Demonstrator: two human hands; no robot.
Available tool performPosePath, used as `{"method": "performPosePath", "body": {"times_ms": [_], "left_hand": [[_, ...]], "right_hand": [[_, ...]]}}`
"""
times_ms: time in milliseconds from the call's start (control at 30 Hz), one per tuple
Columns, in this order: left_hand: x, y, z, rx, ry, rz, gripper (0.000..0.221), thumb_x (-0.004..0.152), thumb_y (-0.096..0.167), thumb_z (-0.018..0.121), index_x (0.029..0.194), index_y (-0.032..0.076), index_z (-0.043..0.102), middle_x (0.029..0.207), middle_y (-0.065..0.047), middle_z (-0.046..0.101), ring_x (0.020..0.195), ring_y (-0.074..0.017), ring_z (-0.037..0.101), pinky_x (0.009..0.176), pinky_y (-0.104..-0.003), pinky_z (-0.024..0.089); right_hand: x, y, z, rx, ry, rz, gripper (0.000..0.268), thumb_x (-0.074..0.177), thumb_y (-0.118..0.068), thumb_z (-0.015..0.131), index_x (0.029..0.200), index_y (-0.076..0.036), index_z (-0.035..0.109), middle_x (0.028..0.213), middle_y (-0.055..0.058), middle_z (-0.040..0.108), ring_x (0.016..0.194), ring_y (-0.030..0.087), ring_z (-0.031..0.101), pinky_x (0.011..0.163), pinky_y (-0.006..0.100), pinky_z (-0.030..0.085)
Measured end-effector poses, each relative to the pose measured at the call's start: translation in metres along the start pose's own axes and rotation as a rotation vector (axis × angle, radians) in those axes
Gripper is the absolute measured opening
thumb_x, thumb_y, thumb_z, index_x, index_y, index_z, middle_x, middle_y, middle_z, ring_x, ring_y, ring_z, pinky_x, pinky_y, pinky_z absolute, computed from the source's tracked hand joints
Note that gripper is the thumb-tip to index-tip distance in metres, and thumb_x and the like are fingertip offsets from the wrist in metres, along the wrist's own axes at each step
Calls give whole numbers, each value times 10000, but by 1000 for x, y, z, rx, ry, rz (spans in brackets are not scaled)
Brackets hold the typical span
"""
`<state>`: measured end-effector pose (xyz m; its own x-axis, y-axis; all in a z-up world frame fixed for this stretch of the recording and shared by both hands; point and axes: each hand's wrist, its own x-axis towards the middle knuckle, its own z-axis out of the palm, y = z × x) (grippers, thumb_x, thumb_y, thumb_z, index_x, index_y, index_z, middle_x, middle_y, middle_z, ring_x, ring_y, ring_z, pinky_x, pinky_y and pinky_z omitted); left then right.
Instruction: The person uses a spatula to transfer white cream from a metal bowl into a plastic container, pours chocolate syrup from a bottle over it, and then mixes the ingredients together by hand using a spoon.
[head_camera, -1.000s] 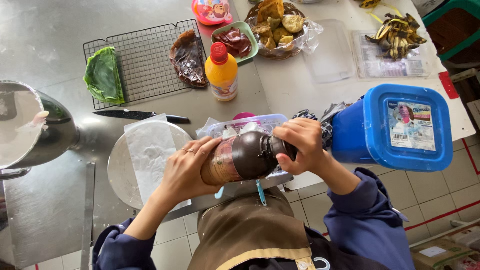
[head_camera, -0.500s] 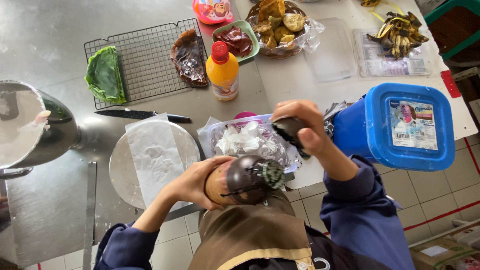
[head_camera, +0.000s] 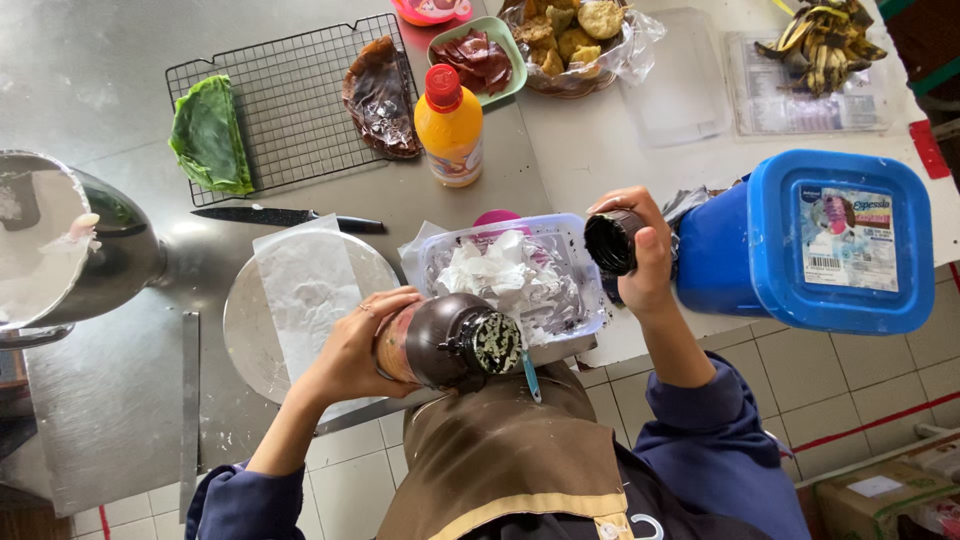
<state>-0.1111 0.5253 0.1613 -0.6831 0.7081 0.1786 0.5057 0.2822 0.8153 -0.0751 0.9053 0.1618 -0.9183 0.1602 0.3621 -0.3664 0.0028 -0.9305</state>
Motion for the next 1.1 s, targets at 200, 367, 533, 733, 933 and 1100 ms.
{"method": "performPosePath", "body": {"times_ms": [200, 367, 533, 733, 933, 1100], "left_hand": [[1, 0, -4, 122, 51, -66, 973, 422, 245, 936, 1319, 104, 588, 1367, -141, 621, 1240, -354, 612, 1011, -448, 515], [-4, -13, 8, 391, 336, 12, 968, 540, 363, 940, 1362, 63, 526, 1355, -152, 601, 1215, -351, 600, 981, -482, 496], [1, -39, 10, 886, 674, 165, 459, 959, 182, 773, 1373, 142, 581, 1349, -110, 595, 1282, -366, 591, 1090, -527, 456], [16, -56, -29, 1164, 534, 333, 345, 1047, 225, 710, 1382, 255, 630, 1428, -67, 594, 1382, -377, 555, 1209, -520, 404], [41, -35, -69, 1578, 329, 518, 508, 1064, 423, 644, 1556, 429, 515, 1592, 86, 495, 1434, -276, 509, 1260, -437, 313], [67, -11, -75, 1718, 298, 700, 629, 1102, 475, 619, 1648, 465, 308, 1655, 83, 364, 1483, -265, 439, 1318, -447, 235]], "right_hand": [[-9, 1, -8, 29, 49, 9, 650, 1078, -632, 445, 1147, 9, 523, 1105, 123, 592, 1003, 174, 605, 902, 301, 514], [-19, 10, -15, -49, 121, 11, 642, 1101, -626, 390, 1121, -2, 540, 1069, 105, 609, 981, 165, 605, 901, 288, 503], [-32, 23, -22, 23, 226, 81, 586, 1114, -574, 398, 1126, -11, 561, 1066, 89, 595, 951, 145, 597, 852, 268, 491], [-40, 31, -29, 155, 254, 103, 528, 1081, -552, 468, 1150, -37, 563, 1072, 81, 619, 949, 150, 614, 844, 277, 499], [-46, 34, -31, 162, 251, 113, 546, 1074, -576, 493, 1147, -40, 564, 1069, 81, 623, 940, 148, 604, 847, 280, 492], [-50, 42, -33, 206, 261, 149, 562, 1051, -592, 521, 1137, -39, 577, 1047, 75, 626, 915, 153, 615, 806, 282, 496]]}}
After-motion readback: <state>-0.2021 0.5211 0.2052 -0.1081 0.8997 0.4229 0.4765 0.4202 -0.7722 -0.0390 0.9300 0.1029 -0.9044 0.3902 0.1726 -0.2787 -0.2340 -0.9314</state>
